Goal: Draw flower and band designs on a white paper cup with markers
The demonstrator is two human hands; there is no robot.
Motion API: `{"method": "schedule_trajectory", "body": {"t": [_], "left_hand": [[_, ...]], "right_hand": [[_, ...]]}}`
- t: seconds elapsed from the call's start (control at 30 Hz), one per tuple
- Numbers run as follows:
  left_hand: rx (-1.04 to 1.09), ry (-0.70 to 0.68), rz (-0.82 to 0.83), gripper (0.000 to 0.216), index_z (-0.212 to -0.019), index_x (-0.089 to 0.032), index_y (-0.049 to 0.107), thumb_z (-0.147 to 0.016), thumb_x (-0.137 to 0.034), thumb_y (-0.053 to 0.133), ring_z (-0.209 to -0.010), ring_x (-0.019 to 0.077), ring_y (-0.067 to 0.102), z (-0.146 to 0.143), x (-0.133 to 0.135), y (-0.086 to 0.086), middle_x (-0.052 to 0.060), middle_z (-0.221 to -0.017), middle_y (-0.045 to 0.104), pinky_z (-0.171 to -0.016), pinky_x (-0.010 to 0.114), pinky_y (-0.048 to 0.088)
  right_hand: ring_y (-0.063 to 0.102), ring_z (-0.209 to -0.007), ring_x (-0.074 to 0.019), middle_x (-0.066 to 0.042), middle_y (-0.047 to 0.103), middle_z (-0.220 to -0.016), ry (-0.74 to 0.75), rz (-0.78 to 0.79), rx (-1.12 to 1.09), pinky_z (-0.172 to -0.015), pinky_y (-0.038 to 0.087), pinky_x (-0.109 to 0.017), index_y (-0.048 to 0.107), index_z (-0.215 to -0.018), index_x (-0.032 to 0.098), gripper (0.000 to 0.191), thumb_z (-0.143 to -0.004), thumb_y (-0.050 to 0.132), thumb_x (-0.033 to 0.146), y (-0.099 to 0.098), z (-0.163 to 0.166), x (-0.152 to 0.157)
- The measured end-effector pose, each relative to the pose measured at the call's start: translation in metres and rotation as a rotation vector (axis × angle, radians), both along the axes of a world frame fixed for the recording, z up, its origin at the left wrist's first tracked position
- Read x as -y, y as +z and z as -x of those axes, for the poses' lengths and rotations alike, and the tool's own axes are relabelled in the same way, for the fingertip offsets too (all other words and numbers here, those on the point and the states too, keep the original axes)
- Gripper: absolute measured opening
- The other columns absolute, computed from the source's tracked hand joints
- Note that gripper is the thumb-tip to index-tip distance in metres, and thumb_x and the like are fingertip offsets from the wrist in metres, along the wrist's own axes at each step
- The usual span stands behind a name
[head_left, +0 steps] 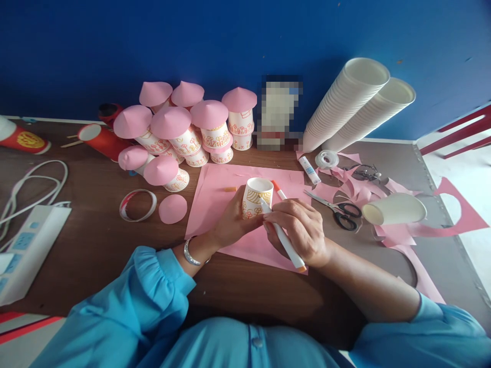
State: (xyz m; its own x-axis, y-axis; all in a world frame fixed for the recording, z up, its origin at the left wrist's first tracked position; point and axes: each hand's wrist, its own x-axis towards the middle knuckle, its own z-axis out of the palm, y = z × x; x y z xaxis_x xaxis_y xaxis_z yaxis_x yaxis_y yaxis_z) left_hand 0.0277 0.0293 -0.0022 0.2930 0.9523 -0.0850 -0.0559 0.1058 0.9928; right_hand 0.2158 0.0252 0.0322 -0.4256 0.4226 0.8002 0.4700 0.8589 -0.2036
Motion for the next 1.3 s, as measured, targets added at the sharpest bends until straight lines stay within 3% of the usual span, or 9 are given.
{"method": "schedule_trajectory", "body": {"t": [0.33,0.57,0.97,1.2,1.3], "left_hand": [[0.072,0.025,0.075,0.067,-0.113,-0.022,0.054,-0.075,-0.063,0.090,-0.091,0.0201,0.061,-0.0007,-0.0009,0.0024,0.005,-0.104,0.067,-0.077,0.032,0.049],[0.146,0.033,0.100,0.062,-0.111,-0.020,0.055,-0.075,-0.054,0.094,-0.086,0.0157,0.058,-0.0012,-0.0009,0.0052,0.001,-0.098,0.063,-0.078,0.029,0.050],[0.219,0.009,0.096,0.059,-0.115,-0.021,0.058,-0.077,-0.048,0.094,-0.089,0.0177,0.060,0.0003,-0.0025,-0.0004,0.002,-0.099,0.066,-0.080,0.030,0.050],[0.123,0.024,0.052,0.062,-0.111,-0.021,0.056,-0.074,-0.050,0.095,-0.088,0.0177,0.059,-0.0012,-0.0026,0.0027,0.002,-0.098,0.065,-0.076,0.029,0.049],[0.062,0.026,-0.013,0.064,-0.114,-0.020,0.056,-0.073,-0.050,0.094,-0.086,0.0179,0.060,-0.0017,-0.0026,-0.0029,0.003,-0.099,0.065,-0.073,0.029,0.050]], "right_hand": [[0.069,-0.070,-0.0182,-0.004,0.072,-0.083,0.006,0.009,0.025,-0.066,0.059,-0.032,0.064,-0.111,0.019,0.023,-0.092,0.067,0.006,-0.0014,-0.0016,-0.0002],[0.069,-0.068,-0.0168,-0.002,0.072,-0.081,-0.007,0.008,0.028,-0.064,0.060,-0.030,0.061,-0.109,0.020,0.021,-0.094,0.065,0.007,-0.0004,-0.0010,-0.0011],[0.066,-0.067,-0.0174,-0.004,0.071,-0.081,-0.009,0.011,0.019,-0.064,0.058,-0.030,0.061,-0.107,0.018,0.020,-0.091,0.066,0.005,-0.0018,-0.0007,-0.0020],[0.069,-0.074,-0.0179,-0.006,0.069,-0.084,0.115,-0.010,-0.021,-0.069,0.061,-0.032,0.064,-0.107,0.015,0.013,-0.095,0.065,0.009,0.0007,-0.0019,0.0013],[0.069,-0.073,-0.0173,-0.005,0.070,-0.085,0.091,-0.011,0.010,-0.067,0.061,-0.032,0.064,-0.107,0.017,0.013,-0.096,0.065,0.010,-0.0006,-0.0016,0.0021]]}}
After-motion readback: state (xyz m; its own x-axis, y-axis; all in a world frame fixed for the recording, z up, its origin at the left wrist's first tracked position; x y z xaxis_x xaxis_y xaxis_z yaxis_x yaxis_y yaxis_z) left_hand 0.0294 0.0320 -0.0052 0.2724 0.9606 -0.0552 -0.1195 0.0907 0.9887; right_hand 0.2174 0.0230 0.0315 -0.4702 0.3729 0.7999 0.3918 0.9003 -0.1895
